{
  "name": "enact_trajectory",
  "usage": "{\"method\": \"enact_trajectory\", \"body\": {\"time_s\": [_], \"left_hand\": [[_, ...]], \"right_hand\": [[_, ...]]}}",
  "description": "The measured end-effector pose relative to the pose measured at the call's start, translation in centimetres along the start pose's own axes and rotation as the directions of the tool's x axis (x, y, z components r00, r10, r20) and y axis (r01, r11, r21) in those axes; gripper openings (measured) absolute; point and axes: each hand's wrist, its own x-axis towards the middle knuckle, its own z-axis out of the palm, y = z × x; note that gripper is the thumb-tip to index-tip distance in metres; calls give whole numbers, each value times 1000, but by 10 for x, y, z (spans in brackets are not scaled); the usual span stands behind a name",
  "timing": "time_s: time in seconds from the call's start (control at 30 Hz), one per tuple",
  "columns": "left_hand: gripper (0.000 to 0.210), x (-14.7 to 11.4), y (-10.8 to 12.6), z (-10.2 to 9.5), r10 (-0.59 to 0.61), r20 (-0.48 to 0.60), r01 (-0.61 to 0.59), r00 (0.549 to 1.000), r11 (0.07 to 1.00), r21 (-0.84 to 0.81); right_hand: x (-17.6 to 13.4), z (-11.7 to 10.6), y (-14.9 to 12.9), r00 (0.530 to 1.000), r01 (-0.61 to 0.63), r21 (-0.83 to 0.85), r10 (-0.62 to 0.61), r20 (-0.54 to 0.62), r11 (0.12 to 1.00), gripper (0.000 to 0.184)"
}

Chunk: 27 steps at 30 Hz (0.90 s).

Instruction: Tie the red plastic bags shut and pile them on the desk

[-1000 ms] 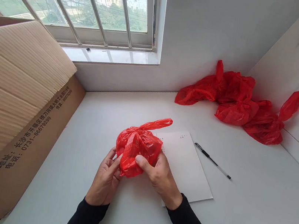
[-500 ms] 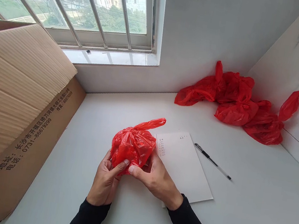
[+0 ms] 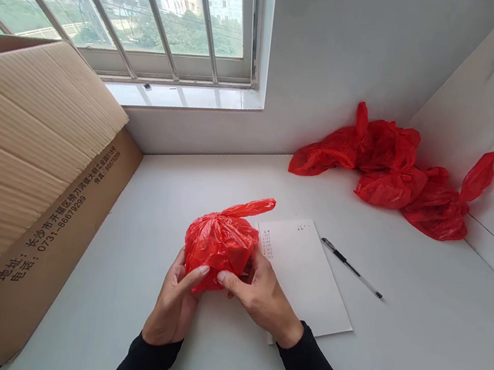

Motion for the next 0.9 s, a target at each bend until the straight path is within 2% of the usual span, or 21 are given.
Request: {"method": "enact_trajectory", "body": {"time_s": [0.1, 0.2, 0.33, 0.43, 0.57, 0.67, 0.7, 0.77, 0.83, 0.9], "left_hand": [[60, -4, 4, 3, -3, 7, 4, 1000, 996, -93], [62, -3, 5, -2, -44, -74, 30, 996, 985, -172], [55, 2, 4, -17, -133, -158, 88, 978, 962, -259], [49, 3, 3, -21, -143, -189, 91, 972, 961, -263], [37, 0, 2, -16, -49, -145, 39, 988, 997, -73], [49, -6, 0, -15, 152, -206, -117, 967, 978, 175], [53, -8, -1, -17, 254, -231, -181, 939, 938, 295], [47, -13, -3, -20, 421, -212, -256, 882, 806, 534], [38, -17, -7, -24, 482, -118, -289, 868, 685, 668], [44, -17, -14, -27, 483, -17, -335, 875, 632, 699]], "right_hand": [[-2, -3, -4, 998, 4, -42, -2, 63, 999, 4], [-2, -4, -3, 991, 29, -59, -21, 129, 998, 3], [0, -2, 0, 994, 12, -66, -4, 109, 998, 26], [-1, 3, 0, 999, -22, 32, 21, 37, 999, 36], [-5, 8, 7, 992, -127, 87, 128, -13, 988, 38], [-7, 6, 27, 991, -117, 89, 122, -52, 989, 40], [-6, 6, 34, 992, -100, 83, 105, -64, 992, 41], [-5, 4, 47, 991, -87, 53, 92, -98, 995, 41], [-3, 5, 53, 987, -85, 52, 91, -135, 995, 42], [-3, 9, 53, 984, -89, 69, 98, -149, 994, 46]]}}
